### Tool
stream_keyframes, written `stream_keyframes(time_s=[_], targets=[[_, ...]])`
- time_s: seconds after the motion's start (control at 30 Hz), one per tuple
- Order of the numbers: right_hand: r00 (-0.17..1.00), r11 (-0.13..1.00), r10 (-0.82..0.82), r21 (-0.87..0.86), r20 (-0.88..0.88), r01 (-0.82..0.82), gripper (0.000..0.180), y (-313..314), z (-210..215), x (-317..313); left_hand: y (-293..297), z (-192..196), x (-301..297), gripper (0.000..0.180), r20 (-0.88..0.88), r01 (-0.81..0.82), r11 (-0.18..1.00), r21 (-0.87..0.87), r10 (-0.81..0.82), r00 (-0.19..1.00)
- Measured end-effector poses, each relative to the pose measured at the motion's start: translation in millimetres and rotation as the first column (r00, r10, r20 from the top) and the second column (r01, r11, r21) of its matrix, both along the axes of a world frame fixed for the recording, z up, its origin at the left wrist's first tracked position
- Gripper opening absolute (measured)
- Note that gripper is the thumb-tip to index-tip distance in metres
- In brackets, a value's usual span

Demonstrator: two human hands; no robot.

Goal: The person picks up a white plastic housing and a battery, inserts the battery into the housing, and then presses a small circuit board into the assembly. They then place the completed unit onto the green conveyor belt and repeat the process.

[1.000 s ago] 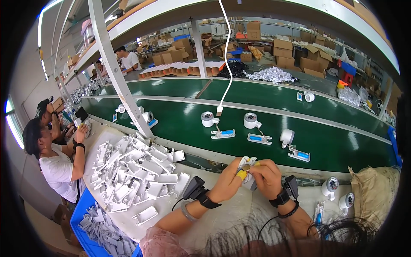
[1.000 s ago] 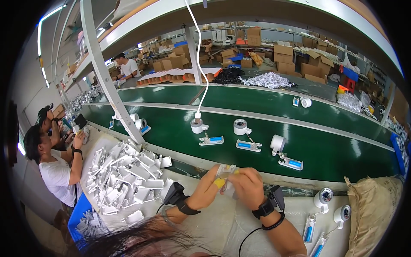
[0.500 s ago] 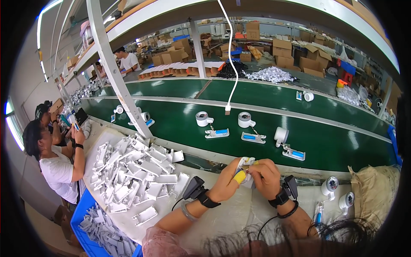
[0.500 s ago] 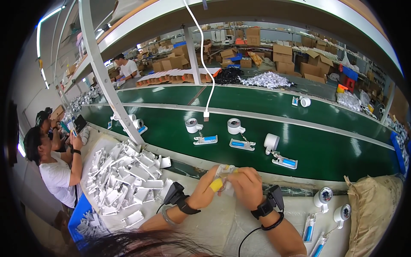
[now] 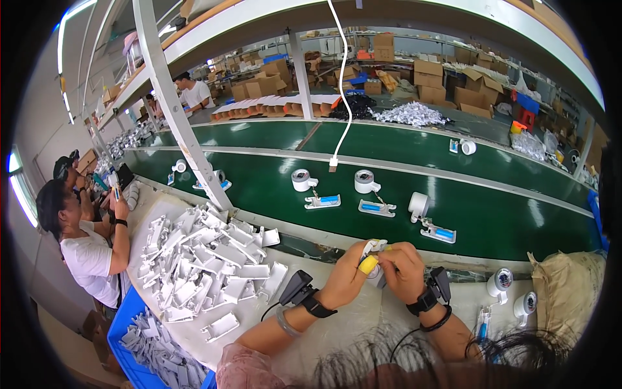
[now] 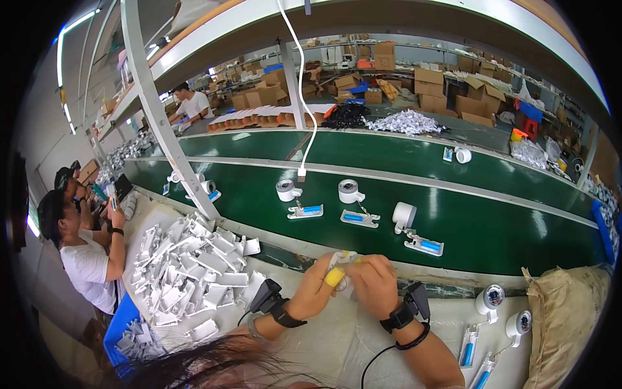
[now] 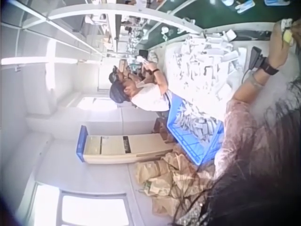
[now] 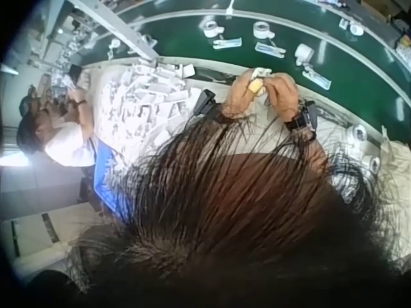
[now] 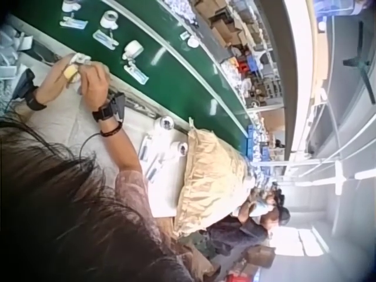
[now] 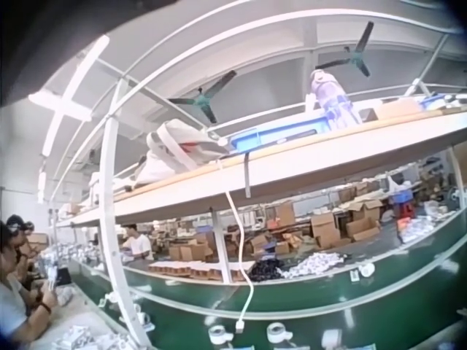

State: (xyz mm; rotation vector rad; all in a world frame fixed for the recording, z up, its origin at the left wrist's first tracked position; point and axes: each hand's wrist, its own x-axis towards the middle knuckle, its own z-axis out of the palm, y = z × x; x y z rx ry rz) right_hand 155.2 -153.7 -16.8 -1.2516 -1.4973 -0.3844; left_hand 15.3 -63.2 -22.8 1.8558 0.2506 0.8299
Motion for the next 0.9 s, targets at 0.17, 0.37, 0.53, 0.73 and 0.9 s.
stream_keyframes(time_s=[0.17,0.37,0.53,0.73,0.9], targets=[[1.0,1.0,-0.014,0.001,0.005,0.014,0.016,1,-2,-2,-1,-3,2,0.033,0.05,-0.031,0.999,0.042,0.029,0.998],[1.0,1.0,0.005,-0.023,-0.031,-0.006,0.016,1,-4,-4,2,-1,3,0.029,0.019,-0.035,0.999,-0.016,0.035,0.999],[1.0,1.0,0.002,-0.019,-0.031,-0.003,0.017,2,-2,-6,6,2,-1,0.029,-0.031,-0.038,0.996,0.083,0.041,0.999],[0.998,1.0,-0.02,-0.001,0.052,0.021,0.022,-2,9,-7,3,9,-2,0.034,-0.058,-0.017,0.995,0.102,0.023,0.998],[0.996,1.0,0.007,-0.015,0.088,-0.005,0.022,-1,3,-4,2,17,-5,0.034,-0.081,-0.022,0.995,0.095,0.03,0.996]])
